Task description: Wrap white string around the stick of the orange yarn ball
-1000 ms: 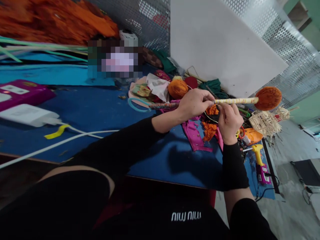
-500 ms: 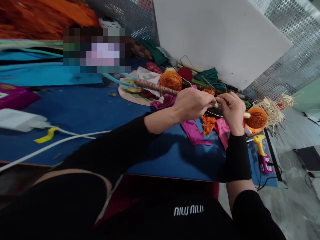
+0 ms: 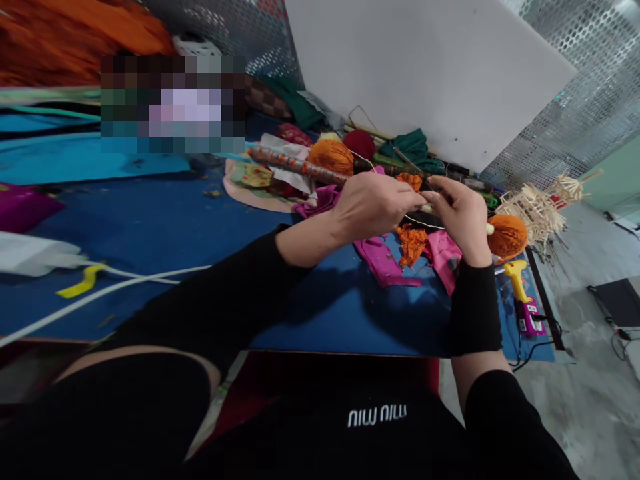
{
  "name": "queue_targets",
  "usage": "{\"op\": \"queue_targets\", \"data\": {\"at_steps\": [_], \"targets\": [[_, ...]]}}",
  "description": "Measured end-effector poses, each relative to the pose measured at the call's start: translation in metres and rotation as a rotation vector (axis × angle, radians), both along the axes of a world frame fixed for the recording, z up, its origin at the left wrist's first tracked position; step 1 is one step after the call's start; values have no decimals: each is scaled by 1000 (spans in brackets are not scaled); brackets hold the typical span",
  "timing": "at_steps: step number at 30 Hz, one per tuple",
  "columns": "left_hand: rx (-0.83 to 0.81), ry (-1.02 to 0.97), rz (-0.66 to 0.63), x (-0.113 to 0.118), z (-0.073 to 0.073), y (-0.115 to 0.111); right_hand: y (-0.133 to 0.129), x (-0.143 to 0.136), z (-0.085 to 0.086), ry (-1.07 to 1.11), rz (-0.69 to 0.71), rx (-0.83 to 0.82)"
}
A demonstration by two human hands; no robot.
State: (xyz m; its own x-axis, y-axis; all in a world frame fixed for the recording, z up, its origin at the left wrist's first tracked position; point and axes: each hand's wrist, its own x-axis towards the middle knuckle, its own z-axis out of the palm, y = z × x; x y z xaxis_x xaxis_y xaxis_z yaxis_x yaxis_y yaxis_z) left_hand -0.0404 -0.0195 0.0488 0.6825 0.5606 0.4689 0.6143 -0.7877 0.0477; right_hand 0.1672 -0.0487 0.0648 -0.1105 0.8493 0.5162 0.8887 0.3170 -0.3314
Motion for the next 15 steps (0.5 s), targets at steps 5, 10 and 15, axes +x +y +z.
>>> {"op": "queue_targets", "data": {"at_steps": [5, 10, 15], "targets": [[-104, -233, 78, -11, 2, 14, -16, 31, 18, 62, -58, 60], [-169, -315, 177, -28, 12, 25, -27, 78, 33, 322, -140, 167], [-268, -336, 173, -39, 22, 29, -5, 136, 20, 468, -191, 271]]}}
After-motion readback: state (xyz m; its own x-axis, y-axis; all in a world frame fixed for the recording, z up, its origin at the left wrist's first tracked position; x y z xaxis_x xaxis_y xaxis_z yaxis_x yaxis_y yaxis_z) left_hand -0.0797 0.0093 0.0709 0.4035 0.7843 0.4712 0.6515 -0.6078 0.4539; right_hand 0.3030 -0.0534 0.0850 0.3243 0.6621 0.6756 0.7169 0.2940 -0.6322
